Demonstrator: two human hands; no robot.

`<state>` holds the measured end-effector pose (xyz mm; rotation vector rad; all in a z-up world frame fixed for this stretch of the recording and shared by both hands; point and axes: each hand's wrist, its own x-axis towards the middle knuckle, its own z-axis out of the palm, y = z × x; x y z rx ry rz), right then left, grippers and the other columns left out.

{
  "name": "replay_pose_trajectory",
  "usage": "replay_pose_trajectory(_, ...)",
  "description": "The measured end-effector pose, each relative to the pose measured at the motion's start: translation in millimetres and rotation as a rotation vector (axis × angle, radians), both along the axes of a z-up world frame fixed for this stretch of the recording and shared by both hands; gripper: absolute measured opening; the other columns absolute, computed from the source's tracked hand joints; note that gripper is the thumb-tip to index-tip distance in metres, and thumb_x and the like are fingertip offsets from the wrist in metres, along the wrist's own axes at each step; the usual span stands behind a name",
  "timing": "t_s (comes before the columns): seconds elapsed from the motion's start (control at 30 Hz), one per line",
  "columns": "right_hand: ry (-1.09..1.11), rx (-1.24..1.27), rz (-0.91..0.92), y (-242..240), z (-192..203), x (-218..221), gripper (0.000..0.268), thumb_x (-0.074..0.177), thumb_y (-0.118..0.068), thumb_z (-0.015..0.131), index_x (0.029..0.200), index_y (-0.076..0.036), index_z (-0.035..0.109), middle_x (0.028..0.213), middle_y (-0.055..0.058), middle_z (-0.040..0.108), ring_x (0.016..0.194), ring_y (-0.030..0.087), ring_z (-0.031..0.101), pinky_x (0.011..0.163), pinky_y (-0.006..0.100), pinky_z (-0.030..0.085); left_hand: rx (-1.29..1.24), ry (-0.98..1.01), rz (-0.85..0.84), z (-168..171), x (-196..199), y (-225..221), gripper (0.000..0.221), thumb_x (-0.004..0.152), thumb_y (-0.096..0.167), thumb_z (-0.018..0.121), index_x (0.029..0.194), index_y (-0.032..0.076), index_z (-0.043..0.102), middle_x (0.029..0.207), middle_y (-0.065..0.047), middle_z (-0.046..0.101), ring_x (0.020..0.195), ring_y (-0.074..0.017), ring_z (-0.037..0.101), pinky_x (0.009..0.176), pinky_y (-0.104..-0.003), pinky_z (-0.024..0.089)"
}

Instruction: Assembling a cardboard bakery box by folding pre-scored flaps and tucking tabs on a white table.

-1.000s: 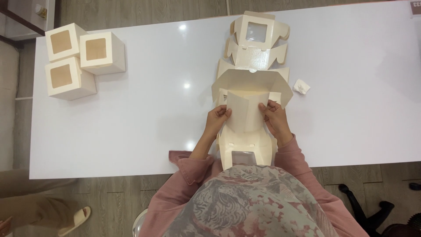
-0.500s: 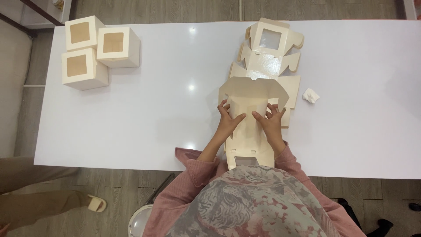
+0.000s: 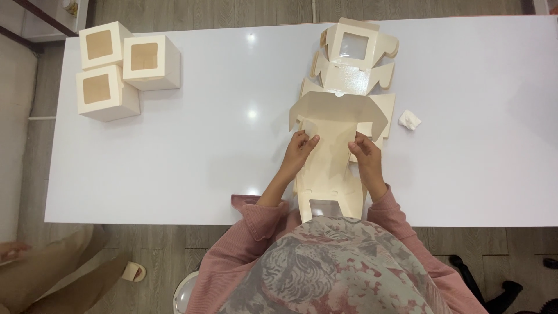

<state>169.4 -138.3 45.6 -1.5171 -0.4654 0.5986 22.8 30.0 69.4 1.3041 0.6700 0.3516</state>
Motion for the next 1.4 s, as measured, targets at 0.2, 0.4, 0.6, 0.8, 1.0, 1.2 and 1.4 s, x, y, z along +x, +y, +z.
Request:
replay_pose_trajectory(0.2, -0.004, 0.036, 0.06, -8.2, -59.3, 38.4, 0.038, 0.099, -0.04, 0.07, 0.086, -0.009, 0.052, 0.123, 0.017, 0.062, 0.12, 0.032, 0.059, 0.104, 0.053, 0.045, -0.028, -0.031, -0.021, -57.8, 7.7, 24.2, 0.05, 0.095, 0.047, 0.074, 0.093, 0.001, 0.057, 0.12, -0.022, 0.054, 0.103, -0.0276, 0.06, 0.091, -0.042, 0.049)
replay_pose_trajectory(0.4, 0.027, 0.047, 0.105, -12.4, -76.7, 56.0, 0.038, 0.103, -0.041, 0.067, 0.089, -0.007, 0.057, 0.102, 0.011, 0.061, 0.105, 0.027, 0.062, 0.098, 0.047, 0.051, -0.043, -0.036, -0.064, -50.7, 2.7, 28.2, 0.049, 0.097, 0.047, 0.073, 0.098, -0.001, 0.064, 0.131, -0.024, 0.052, 0.117, -0.0332, 0.057, 0.102, -0.048, 0.046)
replay_pose_trajectory(0.6, 0.065, -0.037, 0.098, -14.1, -39.7, 42.0, 0.037, 0.101, -0.042, 0.07, 0.091, -0.009, 0.056, 0.092, 0.007, 0.057, 0.096, 0.024, 0.062, 0.093, 0.042, 0.053, -0.057, 0.022, -0.113, -45.5, 0.8, 29.5, 0.048, 0.092, 0.048, 0.077, 0.096, 0.003, 0.062, 0.107, -0.017, 0.06, 0.105, -0.0299, 0.06, 0.09, -0.04, 0.051)
replay_pose_trajectory(0.8, 0.125, -0.068, 0.067, -36.1, -46.3, 41.8, 0.036, 0.099, -0.043, 0.071, 0.093, -0.012, 0.054, 0.093, 0.005, 0.056, 0.096, 0.022, 0.062, 0.089, 0.038, 0.055, -0.064, -0.017, -0.232, -13.2, 2.8, 10.2, 0.047, 0.09, 0.035, 0.079, 0.11, 0.002, 0.052, 0.142, -0.039, 0.042, 0.136, -0.0537, 0.043, 0.115, -0.056, 0.036)
replay_pose_trajectory(1.0, 0.142, -0.087, 0.035, -42.5, -16.3, 35.0, 0.036, 0.097, -0.042, 0.074, 0.095, -0.01, 0.055, 0.11, 0.013, 0.059, 0.107, 0.03, 0.063, 0.097, 0.045, 0.053, -0.024, 0.053, -0.218, -24.5, 17.1, -7.7, 0.056, 0.089, 0.035, 0.08, 0.115, 0.008, 0.04, 0.15, -0.037, 0.034, 0.14, -0.0526, 0.038, 0.118, -0.057, 0.031)
replay_pose_trajectory(1.2, 0.12, 0.007, -0.044, -39.1, 20.3, 37.5, 0.035, 0.103, -0.032, 0.066, 0.115, -0.007, 0.045, 0.138, 0.025, 0.055, 0.128, 0.038, 0.058, 0.107, 0.047, 0.05, 0.006, 0.074, -0.212, -37.4, 20.7, -6.3, 0.053, 0.091, 0.037, 0.08, 0.113, 0.009, 0.04, 0.148, -0.032, 0.041, 0.14, -0.0487, 0.041, 0.117, -0.056, 0.033)
replay_pose_trajectory(1.4, -0.157, -0.052, -0.091, -47.3, 4.3, 62.9, 0.038, 0.113, -0.04, 0.055, 0.126, -0.005, 0.046, 0.12, 0.02, 0.063, 0.114, 0.029, 0.063, 0.098, 0.043, 0.052, 0.118, 0.101, -0.157, -34.2, 15.7, -9.7, 0.049, 0.093, 0.03, 0.078, 0.116, 0.009, 0.042, 0.149, -0.03, 0.041, 0.142, -0.0469, 0.039, 0.119, -0.055, 0.032)
